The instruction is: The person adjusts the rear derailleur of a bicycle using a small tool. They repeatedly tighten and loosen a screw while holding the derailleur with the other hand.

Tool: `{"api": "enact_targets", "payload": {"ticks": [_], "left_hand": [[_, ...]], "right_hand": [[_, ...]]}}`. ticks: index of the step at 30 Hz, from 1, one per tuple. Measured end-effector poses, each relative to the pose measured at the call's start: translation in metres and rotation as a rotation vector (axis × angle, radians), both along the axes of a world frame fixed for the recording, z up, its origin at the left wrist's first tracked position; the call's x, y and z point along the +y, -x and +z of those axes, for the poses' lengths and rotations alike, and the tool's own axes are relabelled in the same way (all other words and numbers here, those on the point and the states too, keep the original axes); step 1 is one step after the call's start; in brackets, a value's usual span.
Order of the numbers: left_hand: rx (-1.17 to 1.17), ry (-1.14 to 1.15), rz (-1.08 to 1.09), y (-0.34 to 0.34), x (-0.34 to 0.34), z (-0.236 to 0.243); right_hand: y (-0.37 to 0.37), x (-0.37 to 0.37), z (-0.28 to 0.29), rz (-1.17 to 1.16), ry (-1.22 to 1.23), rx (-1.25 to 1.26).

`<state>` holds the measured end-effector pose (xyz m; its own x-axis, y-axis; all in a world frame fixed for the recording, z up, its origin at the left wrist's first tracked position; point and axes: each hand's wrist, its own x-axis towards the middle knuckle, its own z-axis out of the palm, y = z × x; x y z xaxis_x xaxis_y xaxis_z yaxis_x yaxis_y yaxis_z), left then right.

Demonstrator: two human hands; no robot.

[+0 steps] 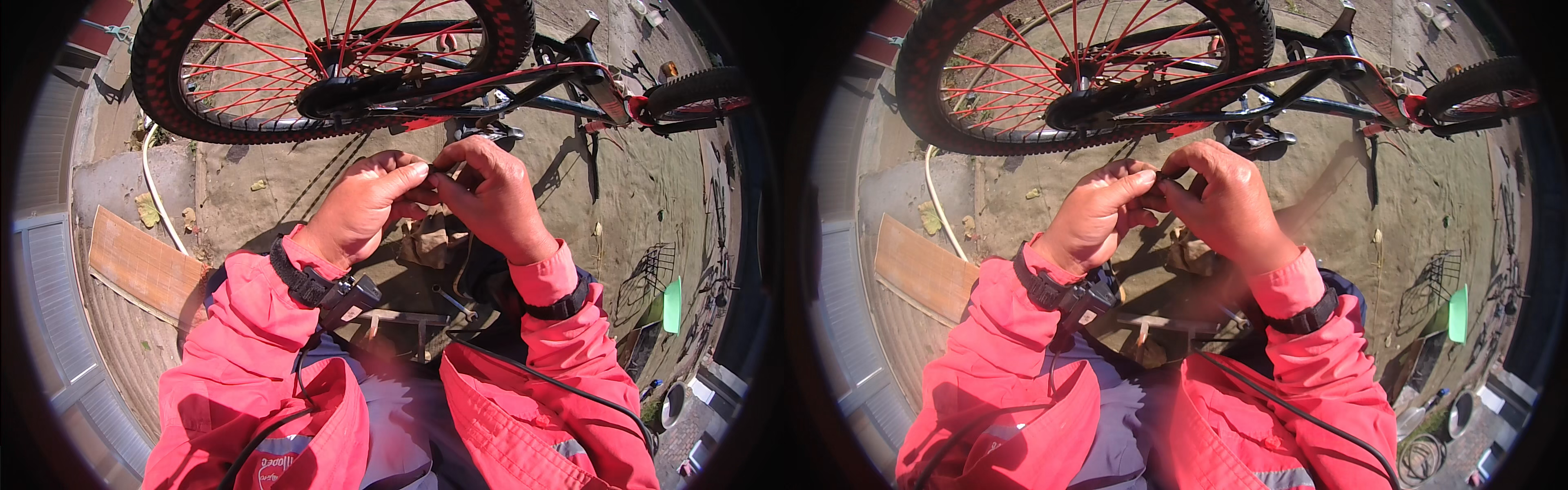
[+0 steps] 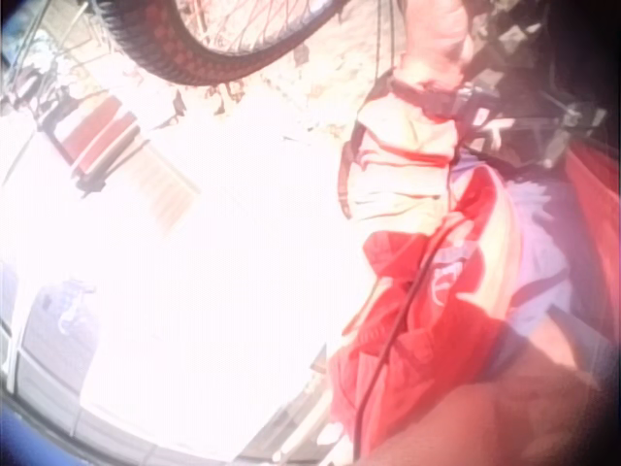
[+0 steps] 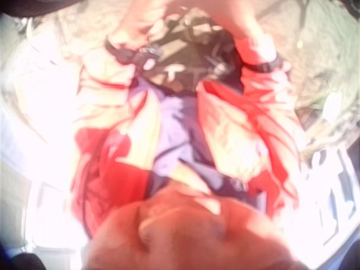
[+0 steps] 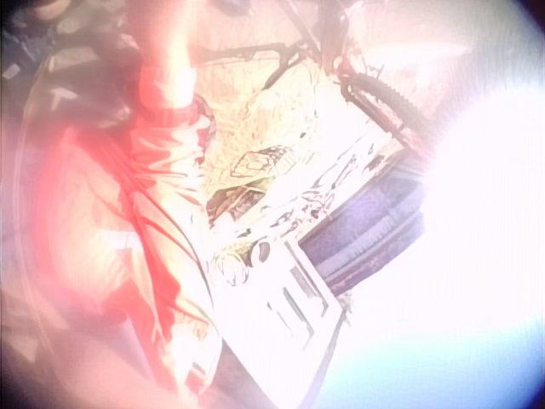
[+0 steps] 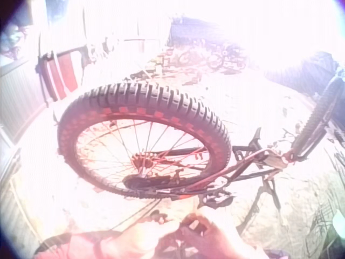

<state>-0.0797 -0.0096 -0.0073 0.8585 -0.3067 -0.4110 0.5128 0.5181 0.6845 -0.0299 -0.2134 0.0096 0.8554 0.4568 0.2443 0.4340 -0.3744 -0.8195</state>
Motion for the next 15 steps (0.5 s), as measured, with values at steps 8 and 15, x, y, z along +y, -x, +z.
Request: {"api": "enact_targets", "payload": {"ticks": [8, 15], "left_hand": [[0.005, 0.125, 0.106, -0.002, 0.001, 0.001], [-0.003, 0.087, 0.123, -0.002, 0.001, 0.008]], "right_hand": [[-0.007, -0.007, 0.001, -0.042, -0.388, 0.568], [-0.012, -0.016, 0.004, 0.037, -0.704, 0.827]]}}
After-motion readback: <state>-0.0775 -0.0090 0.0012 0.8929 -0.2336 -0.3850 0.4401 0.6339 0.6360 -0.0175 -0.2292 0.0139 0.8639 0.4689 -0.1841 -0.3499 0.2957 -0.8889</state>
